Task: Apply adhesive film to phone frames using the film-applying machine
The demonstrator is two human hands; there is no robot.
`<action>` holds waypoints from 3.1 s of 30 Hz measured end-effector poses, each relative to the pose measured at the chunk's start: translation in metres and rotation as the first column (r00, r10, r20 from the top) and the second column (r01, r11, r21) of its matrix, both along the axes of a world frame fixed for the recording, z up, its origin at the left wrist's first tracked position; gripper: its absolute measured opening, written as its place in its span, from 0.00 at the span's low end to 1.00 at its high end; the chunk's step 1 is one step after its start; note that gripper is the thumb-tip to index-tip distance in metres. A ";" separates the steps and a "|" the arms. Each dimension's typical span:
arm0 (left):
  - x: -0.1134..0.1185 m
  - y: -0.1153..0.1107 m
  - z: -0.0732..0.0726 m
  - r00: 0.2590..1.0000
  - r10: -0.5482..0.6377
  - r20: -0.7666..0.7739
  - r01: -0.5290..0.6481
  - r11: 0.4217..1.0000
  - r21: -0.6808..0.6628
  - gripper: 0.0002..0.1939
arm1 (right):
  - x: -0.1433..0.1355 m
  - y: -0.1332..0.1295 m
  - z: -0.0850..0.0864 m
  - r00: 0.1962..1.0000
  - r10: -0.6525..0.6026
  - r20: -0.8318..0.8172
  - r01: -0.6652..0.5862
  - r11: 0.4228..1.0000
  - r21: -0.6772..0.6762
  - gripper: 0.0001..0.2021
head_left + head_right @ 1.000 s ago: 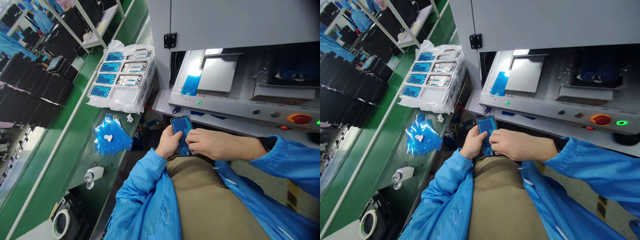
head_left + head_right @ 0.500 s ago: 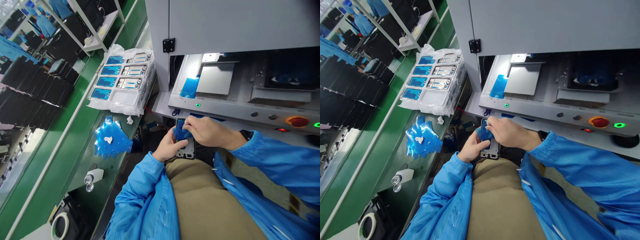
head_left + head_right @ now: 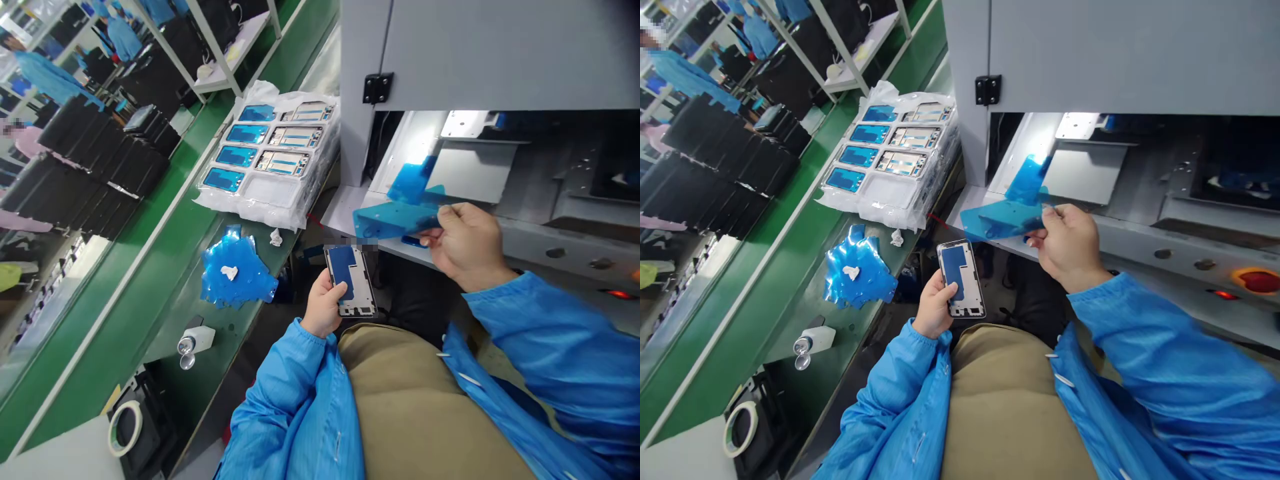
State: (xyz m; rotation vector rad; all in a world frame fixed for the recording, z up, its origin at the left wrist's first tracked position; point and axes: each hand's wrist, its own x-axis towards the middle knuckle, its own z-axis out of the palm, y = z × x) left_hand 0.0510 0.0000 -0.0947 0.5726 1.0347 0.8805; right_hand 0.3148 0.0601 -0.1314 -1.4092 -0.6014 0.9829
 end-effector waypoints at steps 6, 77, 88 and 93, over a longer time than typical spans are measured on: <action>-0.040 -0.019 0.021 0.976 0.217 -0.005 -0.216 0.975 0.057 0.32 | -0.047 0.032 0.009 0.978 0.004 -0.208 0.005 0.999 0.042 0.22; -0.205 -0.028 0.006 0.860 0.272 -0.432 -0.195 0.957 0.214 0.25 | -0.251 0.104 -0.033 0.161 0.511 0.844 -0.774 0.596 -0.213 0.15; -0.153 -0.054 0.074 0.961 0.120 -0.249 -0.070 0.977 0.200 0.26 | -0.184 0.040 0.049 0.601 0.797 0.059 -0.798 0.596 0.085 0.22; -0.138 -0.053 0.091 0.980 0.044 -0.197 -0.003 0.980 0.201 0.27 | -0.155 0.024 0.088 0.574 0.819 -0.003 -0.813 0.570 0.117 0.21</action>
